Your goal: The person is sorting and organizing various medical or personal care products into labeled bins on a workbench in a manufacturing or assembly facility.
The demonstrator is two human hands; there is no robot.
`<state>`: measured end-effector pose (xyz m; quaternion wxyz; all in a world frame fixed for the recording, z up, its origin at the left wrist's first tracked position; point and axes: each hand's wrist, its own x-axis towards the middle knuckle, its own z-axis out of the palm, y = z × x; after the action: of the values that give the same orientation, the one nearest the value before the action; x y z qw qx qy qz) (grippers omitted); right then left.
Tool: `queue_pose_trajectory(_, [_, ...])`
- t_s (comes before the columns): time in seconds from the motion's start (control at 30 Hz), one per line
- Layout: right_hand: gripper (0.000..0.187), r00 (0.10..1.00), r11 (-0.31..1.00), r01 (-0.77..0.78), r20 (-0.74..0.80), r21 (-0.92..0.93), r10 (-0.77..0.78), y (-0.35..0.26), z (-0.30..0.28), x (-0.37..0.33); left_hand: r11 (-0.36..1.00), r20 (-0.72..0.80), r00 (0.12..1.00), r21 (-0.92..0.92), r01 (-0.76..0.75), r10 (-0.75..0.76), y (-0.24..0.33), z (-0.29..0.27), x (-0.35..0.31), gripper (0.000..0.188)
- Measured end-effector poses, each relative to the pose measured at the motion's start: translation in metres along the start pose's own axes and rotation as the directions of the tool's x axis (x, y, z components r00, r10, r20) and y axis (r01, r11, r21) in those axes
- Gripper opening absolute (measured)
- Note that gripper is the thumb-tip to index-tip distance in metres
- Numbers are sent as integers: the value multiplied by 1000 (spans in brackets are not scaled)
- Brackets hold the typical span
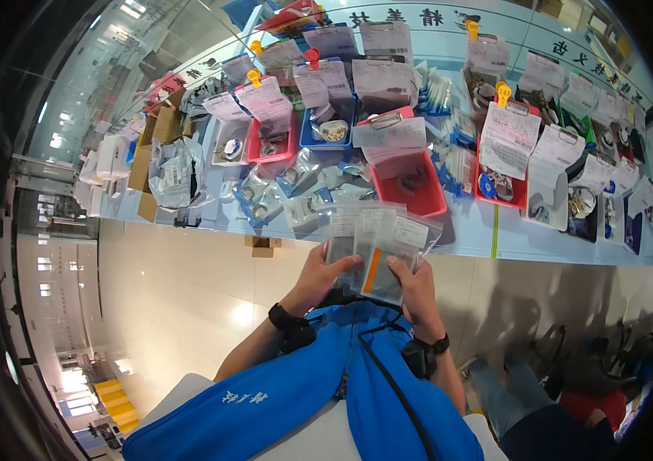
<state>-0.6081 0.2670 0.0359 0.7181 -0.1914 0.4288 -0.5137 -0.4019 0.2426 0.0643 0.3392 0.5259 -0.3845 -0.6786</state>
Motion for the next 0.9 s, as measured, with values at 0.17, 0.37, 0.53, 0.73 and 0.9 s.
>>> queue_pose_trajectory(0.17, [35,998,978,0,-60,-207,-13,32,-15,8,998,-30,999,-51,26,-28,-51,-10,11,42])
queue_pose_trajectory(0.37, [34,999,881,-12,-51,-472,-14,30,-18,14,994,-53,999,104,20,-14,-62,-15,11,46])
queue_pose_trajectory(0.53, [34,992,758,112,35,-642,-117,31,-9,21,994,-69,997,104,-28,35,-73,-25,9,46])
queue_pose_trajectory(0.73, [38,992,686,119,64,-718,-106,22,1,19,995,-92,996,99,29,-20,-68,-24,3,44])
queue_pose_trajectory(0.9, [43,992,640,125,98,-758,-78,28,0,27,997,-90,995,74,-24,30,-75,-30,5,40])
